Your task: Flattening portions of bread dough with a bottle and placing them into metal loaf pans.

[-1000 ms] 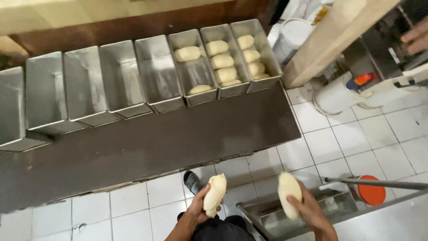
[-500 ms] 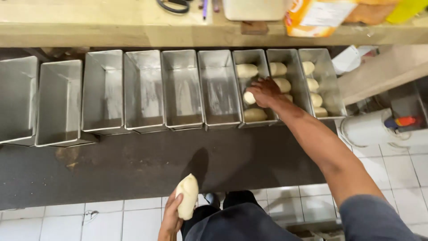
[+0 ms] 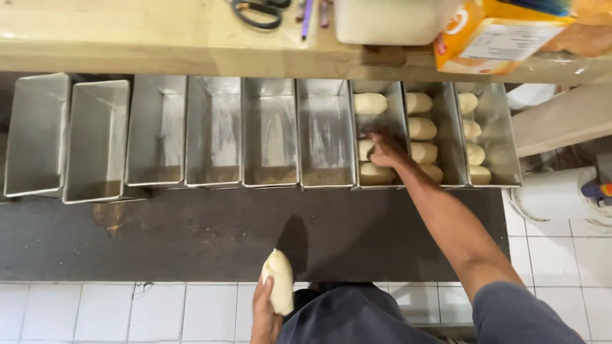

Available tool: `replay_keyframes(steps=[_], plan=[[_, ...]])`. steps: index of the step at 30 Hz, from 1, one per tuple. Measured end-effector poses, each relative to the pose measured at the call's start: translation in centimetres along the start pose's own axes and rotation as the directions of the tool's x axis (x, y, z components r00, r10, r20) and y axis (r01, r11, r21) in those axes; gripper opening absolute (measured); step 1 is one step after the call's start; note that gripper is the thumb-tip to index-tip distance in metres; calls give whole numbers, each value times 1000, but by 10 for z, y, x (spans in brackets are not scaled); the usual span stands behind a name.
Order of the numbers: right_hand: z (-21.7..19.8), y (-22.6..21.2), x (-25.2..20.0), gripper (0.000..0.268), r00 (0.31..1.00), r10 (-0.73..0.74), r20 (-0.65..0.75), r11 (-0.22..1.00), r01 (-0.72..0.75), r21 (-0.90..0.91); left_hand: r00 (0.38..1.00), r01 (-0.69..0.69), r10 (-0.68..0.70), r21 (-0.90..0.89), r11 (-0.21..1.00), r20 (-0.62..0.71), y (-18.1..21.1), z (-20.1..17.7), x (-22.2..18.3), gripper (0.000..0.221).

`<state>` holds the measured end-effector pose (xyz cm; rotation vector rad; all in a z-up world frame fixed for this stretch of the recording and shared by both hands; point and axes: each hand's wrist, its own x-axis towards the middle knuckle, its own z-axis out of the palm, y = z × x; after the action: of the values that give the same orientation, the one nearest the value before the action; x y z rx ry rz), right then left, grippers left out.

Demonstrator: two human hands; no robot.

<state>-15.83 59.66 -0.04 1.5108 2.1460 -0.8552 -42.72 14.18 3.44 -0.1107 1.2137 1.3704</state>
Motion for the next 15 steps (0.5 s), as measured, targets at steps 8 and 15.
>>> replay_keyframes(steps=[8,15], plan=[[46,-58,-171,35,903,-314,-294,302,389,871,901,-401,355,167,901,252,5,221,17,74],[-21,-6,-145,67,955,-60,-291,278,295,914,705,-478,270,157,864,656,8,278,11,76]])
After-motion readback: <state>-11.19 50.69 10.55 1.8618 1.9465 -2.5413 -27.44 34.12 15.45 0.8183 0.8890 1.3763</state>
